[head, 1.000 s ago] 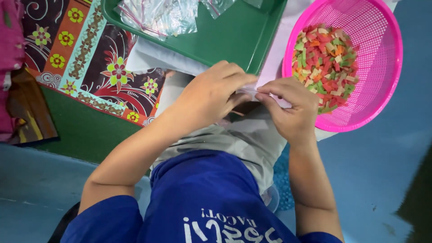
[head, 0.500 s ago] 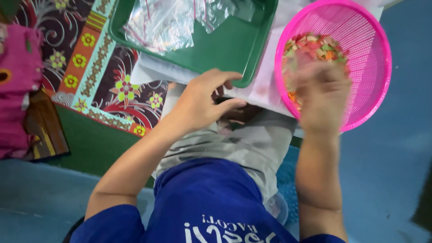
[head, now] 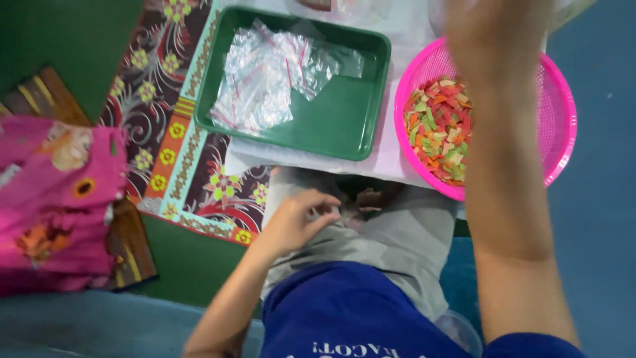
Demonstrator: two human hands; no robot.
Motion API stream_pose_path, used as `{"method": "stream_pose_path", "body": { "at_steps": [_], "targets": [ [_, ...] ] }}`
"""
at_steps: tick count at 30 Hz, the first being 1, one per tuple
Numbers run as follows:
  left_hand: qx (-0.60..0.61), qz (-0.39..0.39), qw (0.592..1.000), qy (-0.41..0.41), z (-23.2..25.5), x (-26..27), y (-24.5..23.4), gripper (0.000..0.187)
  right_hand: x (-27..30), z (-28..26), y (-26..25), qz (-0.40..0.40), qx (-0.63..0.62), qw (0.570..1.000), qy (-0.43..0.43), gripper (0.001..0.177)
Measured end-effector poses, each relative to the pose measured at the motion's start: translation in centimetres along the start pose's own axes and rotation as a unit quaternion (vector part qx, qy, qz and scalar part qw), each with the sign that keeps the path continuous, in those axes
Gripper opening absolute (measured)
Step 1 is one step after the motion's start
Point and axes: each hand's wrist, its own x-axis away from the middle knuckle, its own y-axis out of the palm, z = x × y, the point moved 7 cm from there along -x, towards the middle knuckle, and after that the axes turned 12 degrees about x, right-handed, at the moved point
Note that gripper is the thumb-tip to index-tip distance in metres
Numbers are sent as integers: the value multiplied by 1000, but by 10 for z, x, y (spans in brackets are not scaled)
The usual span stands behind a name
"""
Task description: Manually packing small colorful snack pieces into individual plastic zip-lock bags and sealing them.
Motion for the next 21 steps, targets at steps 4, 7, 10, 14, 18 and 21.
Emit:
{"method": "stream_pose_path", "body": {
  "at_steps": [4, 7, 10, 14, 18, 21],
  "targets": [
    [3, 26, 999, -41, 7, 6, -7, 26, 38, -61, 10, -67, 142, 983, -93, 55],
    [-30, 71, 994, -73, -4, 11, -22, 25, 95, -68, 7, -146, 74, 986, -44, 42],
    [-73, 107, 991, -20, -4, 8, -35, 23, 147, -68, -14, -160, 67, 985, 3, 36],
    [-286, 194, 931, 115, 13, -14, -54, 35, 202, -46, -41, -142, 182, 972, 51, 40],
    [-351, 191, 908, 126, 8, -34, -54, 36, 237, -21, -62, -80, 229, 966, 92, 30],
    [-332, 203, 909, 146, 19, -38, -49, 26, 229, -14, -62, -56, 200, 973, 102, 17]
  ]
}}
